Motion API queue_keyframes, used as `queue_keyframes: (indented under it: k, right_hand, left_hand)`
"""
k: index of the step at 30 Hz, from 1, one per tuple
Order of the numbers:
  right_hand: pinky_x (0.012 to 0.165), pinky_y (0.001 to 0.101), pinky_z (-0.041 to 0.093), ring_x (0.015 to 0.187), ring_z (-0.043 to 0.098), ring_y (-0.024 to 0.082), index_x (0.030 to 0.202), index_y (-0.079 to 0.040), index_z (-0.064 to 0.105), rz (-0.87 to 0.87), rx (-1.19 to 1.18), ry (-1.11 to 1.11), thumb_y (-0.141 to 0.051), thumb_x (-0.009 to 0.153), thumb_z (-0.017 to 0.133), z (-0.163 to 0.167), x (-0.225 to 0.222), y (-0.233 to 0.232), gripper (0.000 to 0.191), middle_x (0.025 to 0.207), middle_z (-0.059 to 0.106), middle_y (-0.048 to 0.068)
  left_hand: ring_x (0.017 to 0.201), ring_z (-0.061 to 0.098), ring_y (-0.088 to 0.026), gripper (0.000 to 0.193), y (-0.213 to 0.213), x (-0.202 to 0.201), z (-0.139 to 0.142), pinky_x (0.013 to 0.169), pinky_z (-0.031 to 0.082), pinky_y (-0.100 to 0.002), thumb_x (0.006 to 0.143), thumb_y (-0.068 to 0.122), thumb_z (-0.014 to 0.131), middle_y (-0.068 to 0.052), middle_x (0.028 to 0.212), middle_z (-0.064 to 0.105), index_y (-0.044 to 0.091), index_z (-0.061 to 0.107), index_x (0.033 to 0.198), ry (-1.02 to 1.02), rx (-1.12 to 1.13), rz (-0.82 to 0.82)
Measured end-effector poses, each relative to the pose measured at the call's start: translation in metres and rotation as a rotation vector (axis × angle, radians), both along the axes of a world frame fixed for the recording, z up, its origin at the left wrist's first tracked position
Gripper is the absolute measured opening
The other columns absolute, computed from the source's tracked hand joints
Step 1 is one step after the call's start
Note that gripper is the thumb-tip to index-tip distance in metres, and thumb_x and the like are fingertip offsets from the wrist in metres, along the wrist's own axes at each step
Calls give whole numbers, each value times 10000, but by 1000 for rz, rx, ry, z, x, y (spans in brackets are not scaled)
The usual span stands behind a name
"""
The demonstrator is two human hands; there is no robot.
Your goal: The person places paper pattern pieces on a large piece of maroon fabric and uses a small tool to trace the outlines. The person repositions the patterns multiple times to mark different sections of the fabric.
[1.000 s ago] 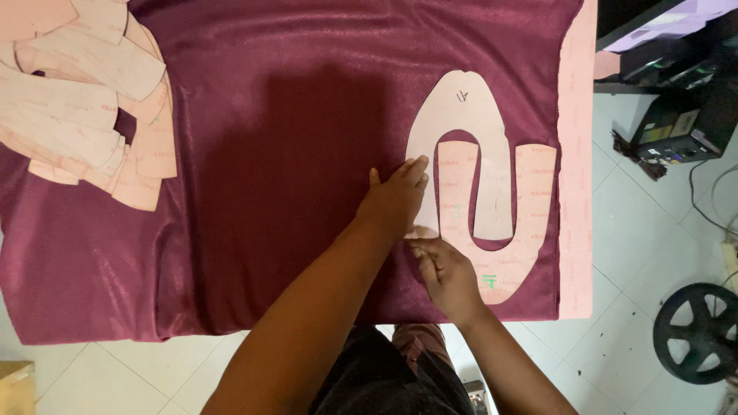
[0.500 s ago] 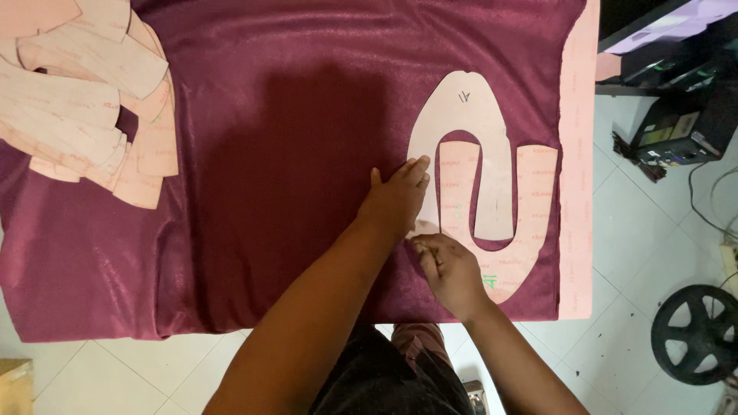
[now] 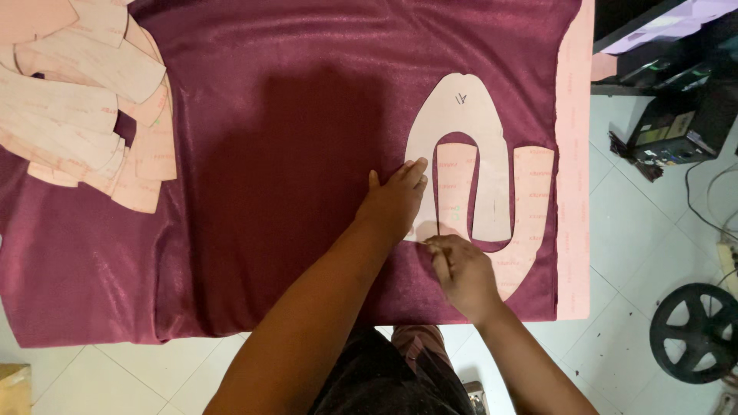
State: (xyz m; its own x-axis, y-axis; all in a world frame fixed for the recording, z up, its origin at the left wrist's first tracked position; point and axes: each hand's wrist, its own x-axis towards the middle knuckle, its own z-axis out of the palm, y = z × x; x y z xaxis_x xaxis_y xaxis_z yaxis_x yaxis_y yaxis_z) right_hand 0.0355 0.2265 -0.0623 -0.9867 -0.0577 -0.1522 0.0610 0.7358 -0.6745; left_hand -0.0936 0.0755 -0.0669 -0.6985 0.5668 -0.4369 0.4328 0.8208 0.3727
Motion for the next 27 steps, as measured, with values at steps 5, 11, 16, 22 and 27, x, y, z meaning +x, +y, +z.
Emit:
queue_keyframes:
  k: [5, 11, 16, 22, 27]
  right_hand:
    - [781, 363, 598, 893, 747, 269, 1064, 5, 684, -55, 5, 97, -107, 968, 626, -1, 7, 11, 159, 992, 764, 133]
    - [793, 362, 596, 913, 750, 281, 1065, -1, 700, -98, 53, 144, -140, 996, 616, -7, 8, 16, 176, 1015, 771, 137]
    - [777, 347, 603, 904, 766, 270, 1071, -8, 713, -107, 18, 84, -135, 977, 620, -6, 6, 27, 184, 1005, 777, 130]
    - [762, 325, 608, 894, 773, 240, 1098, -8, 709, -91, -32, 67, -115, 988, 620, -6, 10, 29, 178, 1008, 775, 138]
    - [753, 323, 609, 892, 765, 245, 1091, -6, 700, -64, 3, 88, -125, 982, 634, -5, 11, 29, 174, 1022, 769, 134]
  left_hand:
    - [1566, 101, -179, 939, -3, 0, 12, 1222, 193, -641, 801, 88, 828, 28, 1709, 31, 99, 290, 1572, -102, -53, -22]
    - [1565, 104, -168, 968, -2, -1, 17, 1223, 202, -647, 782, 124, 847, 28, 1706, 26, 91, 289, 1572, -100, -46, -12]
    - [1568, 98, -166, 972, -1, 0, 14, 1213, 219, -651, 787, 150, 850, 33, 1706, 22, 98, 282, 1574, -92, -55, -22]
    - [1567, 111, -168, 970, -1, -1, 17, 1220, 217, -651, 786, 155, 854, 25, 1708, 41, 98, 291, 1573, -98, -45, -9]
    - [1558, 110, -168, 972, -2, 0, 19, 1221, 199, -641, 773, 124, 852, 24, 1706, 32, 91, 292, 1567, -108, -20, 2]
